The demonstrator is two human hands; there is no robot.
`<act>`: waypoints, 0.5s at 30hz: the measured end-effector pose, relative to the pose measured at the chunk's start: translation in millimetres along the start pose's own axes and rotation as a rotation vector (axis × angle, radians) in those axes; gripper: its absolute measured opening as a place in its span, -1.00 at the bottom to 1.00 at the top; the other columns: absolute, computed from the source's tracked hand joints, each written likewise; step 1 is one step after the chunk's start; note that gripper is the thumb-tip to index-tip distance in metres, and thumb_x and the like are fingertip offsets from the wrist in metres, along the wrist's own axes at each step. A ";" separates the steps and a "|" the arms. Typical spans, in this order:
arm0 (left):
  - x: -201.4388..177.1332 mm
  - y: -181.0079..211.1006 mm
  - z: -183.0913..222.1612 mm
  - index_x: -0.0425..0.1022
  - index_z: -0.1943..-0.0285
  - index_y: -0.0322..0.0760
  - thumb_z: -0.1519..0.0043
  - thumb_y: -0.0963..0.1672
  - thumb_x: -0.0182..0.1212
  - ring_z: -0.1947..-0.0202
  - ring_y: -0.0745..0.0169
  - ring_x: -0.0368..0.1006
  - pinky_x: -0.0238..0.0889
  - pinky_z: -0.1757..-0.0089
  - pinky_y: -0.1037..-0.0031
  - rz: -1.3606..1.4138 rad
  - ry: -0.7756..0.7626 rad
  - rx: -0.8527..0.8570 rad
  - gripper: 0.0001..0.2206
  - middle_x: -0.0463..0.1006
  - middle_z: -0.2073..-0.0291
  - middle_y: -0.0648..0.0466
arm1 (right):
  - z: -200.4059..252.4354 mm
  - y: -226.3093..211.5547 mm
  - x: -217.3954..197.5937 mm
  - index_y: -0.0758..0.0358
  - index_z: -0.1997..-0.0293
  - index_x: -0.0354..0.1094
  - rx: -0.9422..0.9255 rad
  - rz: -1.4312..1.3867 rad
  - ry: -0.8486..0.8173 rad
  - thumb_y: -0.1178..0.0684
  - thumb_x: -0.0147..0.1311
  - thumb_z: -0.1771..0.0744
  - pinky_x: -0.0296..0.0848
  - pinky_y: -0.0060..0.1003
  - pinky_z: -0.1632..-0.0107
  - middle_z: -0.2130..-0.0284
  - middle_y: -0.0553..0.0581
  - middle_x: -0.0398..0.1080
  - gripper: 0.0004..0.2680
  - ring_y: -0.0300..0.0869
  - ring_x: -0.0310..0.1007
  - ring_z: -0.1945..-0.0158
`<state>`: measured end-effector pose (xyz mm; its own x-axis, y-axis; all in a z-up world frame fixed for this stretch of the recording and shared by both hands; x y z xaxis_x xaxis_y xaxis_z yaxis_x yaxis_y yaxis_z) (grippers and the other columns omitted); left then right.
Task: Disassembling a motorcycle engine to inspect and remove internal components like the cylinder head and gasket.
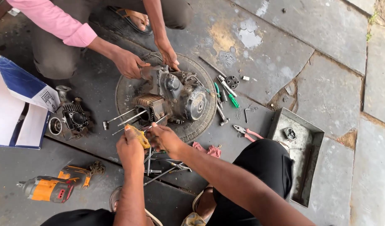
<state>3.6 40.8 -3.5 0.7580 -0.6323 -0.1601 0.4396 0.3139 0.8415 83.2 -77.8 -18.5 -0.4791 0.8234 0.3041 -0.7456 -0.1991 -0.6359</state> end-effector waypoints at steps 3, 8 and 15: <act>-13.0 11.9 12.0 0.45 -0.24 -0.50 -0.50 -0.02 -0.07 0.02 -0.13 0.53 0.36 0.02 0.15 -0.375 0.097 0.356 -0.59 0.59 0.00 -0.23 | -42.1 21.0 -3.1 0.16 0.26 0.31 -0.075 -0.252 -0.114 -0.12 -0.04 -0.45 0.27 -0.31 0.36 0.42 -0.03 0.35 -0.79 -0.26 0.25 0.43; -15.3 69.0 64.3 0.39 -0.32 -0.40 -0.15 -0.09 0.25 -0.29 -0.14 0.30 0.22 -0.18 0.19 -1.064 0.087 0.876 -0.47 0.41 -0.27 -0.23 | -44.2 29.1 -5.6 0.11 0.30 0.28 -0.076 -0.286 -0.098 -0.11 -0.03 -0.46 0.21 -0.33 0.42 0.44 -0.06 0.32 -0.78 -0.29 0.20 0.45; -13.2 57.4 53.5 0.44 -0.26 -0.36 -0.08 -0.08 0.37 -0.38 -0.08 0.22 0.18 -0.26 0.22 -1.258 -0.129 1.051 -0.47 0.39 -0.31 -0.09 | -34.7 21.8 1.7 0.14 0.24 0.30 -0.014 -0.331 -0.078 -0.12 -0.08 -0.45 0.50 -0.18 0.30 0.40 -0.06 0.28 -0.80 -0.28 0.19 0.42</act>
<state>-6.9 29.3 74.5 0.1331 -0.1712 -0.9762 0.1699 -0.9664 0.1927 82.1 -62.3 -56.5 -0.2465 0.7987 0.5490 -0.8605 0.0803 -0.5031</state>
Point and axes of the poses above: each hand's wrist, its own z-axis away from the middle knuckle, its own x-axis out of the palm, y = z × x, the point moved 5 cm from there along -z, towards the middle knuckle
